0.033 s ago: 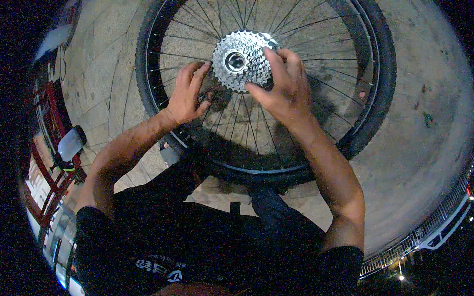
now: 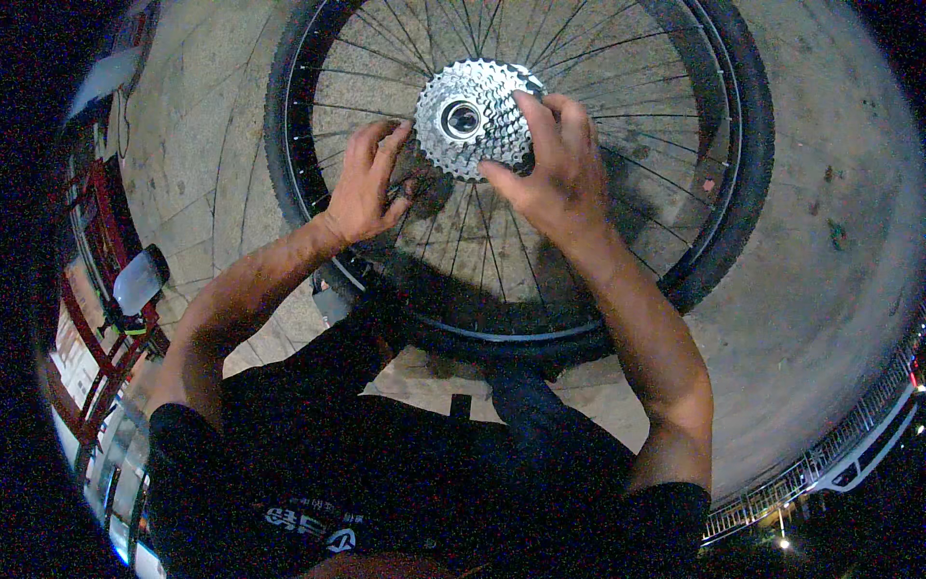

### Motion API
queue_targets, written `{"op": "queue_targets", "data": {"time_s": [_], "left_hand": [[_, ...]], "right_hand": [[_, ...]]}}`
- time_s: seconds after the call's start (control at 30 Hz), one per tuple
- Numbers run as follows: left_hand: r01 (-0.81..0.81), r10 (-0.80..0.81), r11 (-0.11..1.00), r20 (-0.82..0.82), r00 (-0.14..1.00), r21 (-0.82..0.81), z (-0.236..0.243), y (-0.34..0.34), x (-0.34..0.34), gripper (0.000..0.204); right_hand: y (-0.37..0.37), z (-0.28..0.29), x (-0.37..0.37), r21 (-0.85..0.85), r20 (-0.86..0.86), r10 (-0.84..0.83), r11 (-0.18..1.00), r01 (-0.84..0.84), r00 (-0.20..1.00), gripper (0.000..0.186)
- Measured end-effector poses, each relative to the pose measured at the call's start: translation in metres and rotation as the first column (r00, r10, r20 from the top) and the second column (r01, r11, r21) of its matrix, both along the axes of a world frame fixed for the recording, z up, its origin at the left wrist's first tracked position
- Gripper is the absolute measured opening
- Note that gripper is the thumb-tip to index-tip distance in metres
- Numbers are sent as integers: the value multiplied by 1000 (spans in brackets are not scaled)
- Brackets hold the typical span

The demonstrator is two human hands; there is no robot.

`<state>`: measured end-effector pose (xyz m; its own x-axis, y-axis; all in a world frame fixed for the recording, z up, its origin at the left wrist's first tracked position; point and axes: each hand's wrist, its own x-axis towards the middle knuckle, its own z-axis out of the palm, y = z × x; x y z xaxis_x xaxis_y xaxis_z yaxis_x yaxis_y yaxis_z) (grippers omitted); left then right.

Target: The person removes a bicycle wheel, inspects the cassette and hub, then uses a punch and hammer to tap the cassette area. The person retrieves tools from a red toolbox and continues tapping the wheel hub while holding the wheel on the floor.

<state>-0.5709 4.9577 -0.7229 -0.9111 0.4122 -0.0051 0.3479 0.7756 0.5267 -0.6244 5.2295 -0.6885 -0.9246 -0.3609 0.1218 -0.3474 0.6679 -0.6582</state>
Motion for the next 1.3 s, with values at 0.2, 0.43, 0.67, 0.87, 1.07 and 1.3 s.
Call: {"op": "queue_targets", "data": {"time_s": [0.2, 0.43, 0.67, 0.87, 1.07, 1.3], "left_hand": [[33, -33, 999, -30, 999, 5, -10, -5, 5, 78], [77, -77, 997, -30, 997, -1, -16, -9, 4, 81], [64, -64, 998, -4, 998, -3, -18, -9, 7, 84], [76, -76, 997, 2, 997, -15, -20, -10, 7, 84], [63, -62, 998, -10, 998, 18, -20, -13, 8, 80], [67, -67, 997, 0, 998, 33, -22, -12, 6, 74]], "right_hand": [[-3, -1, -3, 3, -7, 11, 1000, -11, 1000, 79], [4, 7, -11, 37, 97, 62, 997, -66, 993, 75], [7, 16, -17, -3, 186, 102, 995, -103, 977, 67], [10, 17, -20, -1, 257, 62, 998, -64, 964, 60], [2, 8, -9, 65, -5, 79, 995, -79, 997, 64], [-31, 10, 1, 160, -96, -20, 986, 35, 995, 79]]}}
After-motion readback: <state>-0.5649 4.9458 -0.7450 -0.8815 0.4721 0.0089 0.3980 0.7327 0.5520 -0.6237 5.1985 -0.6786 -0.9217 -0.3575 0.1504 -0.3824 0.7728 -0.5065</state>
